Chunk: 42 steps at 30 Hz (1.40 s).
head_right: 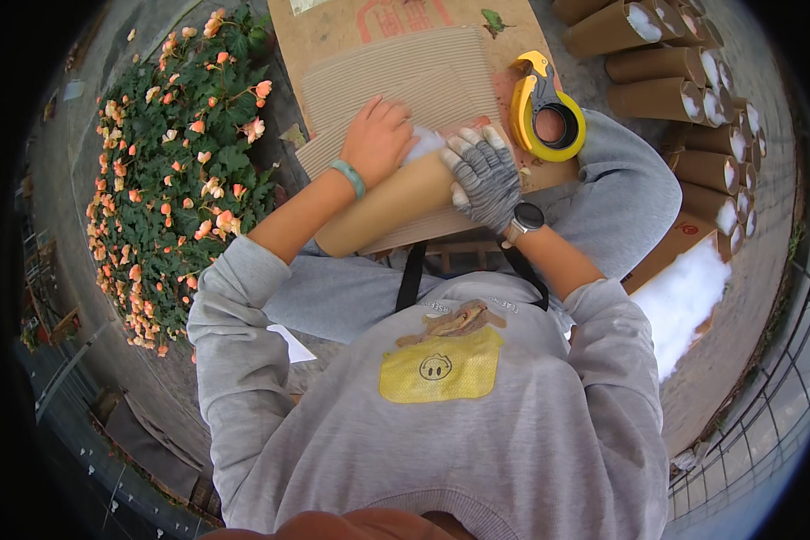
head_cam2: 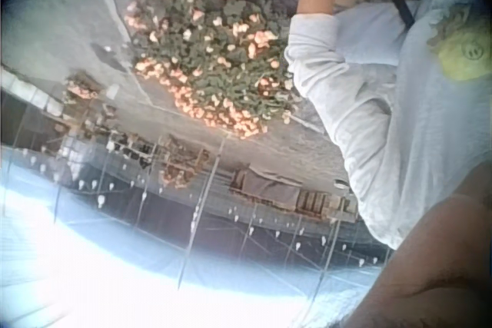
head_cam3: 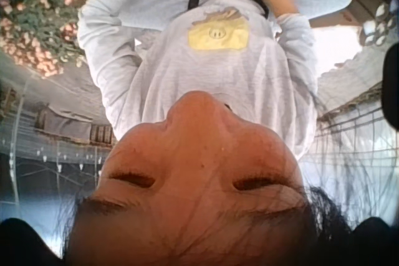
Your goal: The person sits on the floor and repeatedly wraps artificial flowers with cotton and cardboard, then seals each bundle with a handheld tape dispenser. The wrapped bundles are placed into a nearby box.
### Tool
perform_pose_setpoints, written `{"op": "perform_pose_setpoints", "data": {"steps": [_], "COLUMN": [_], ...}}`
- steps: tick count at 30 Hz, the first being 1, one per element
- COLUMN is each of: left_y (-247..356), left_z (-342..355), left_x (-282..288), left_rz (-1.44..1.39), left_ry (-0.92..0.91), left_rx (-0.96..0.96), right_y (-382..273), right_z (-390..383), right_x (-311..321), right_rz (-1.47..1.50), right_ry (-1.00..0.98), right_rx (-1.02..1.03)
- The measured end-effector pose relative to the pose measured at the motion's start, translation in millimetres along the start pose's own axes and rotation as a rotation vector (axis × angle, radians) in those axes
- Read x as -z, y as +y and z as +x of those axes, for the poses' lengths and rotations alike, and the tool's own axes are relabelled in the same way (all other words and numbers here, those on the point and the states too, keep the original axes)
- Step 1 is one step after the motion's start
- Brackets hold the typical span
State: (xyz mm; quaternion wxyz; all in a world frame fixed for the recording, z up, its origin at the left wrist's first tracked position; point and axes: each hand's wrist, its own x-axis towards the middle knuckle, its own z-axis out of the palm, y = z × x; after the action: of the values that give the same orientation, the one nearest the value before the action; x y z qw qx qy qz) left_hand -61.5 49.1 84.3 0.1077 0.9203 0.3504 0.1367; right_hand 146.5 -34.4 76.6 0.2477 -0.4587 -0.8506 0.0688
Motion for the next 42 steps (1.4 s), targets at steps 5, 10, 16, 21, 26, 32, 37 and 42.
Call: {"op": "perform_pose_setpoints", "data": {"steps": [5, 10, 16, 21, 26, 32, 37, 42], "left_y": [9, -9, -80, -92, -53, -34, -73, -87], "left_z": [-17, -16, 1, 3, -16, -34, -48, -57], "left_x": [-10, -8, -14, -22, 8, 20, 1, 1], "left_rz": [-0.108, -0.341, -0.586, -1.152, -0.858, -0.752, -0.911, -0.892], "left_ry": [0.071, -0.568, -0.45, -0.382, -0.651, -0.534, -0.479, -0.532], "left_rx": [-0.08, 0.176, 0.123, 0.382, 0.307, 0.319, 0.404, 0.52], "right_y": [-14, -6, 12, 22, 12, 12, 31, 35], "right_z": [-27, -5, 61, 89, 71, 72, 116, 137], "right_x": [3, -1, -3, 0, 0, -4, -19, -26], "right_rz": [-0.041, -0.088, -0.068, 0.015, -0.072, -0.104, -0.081, -0.034], "right_ry": [-0.017, 0.006, -0.121, -0.328, -0.168, -0.254, -0.543, -0.635], "right_rx": [-0.043, -0.021, -0.081, -0.196, -0.098, -0.067, -0.151, -0.224]}}
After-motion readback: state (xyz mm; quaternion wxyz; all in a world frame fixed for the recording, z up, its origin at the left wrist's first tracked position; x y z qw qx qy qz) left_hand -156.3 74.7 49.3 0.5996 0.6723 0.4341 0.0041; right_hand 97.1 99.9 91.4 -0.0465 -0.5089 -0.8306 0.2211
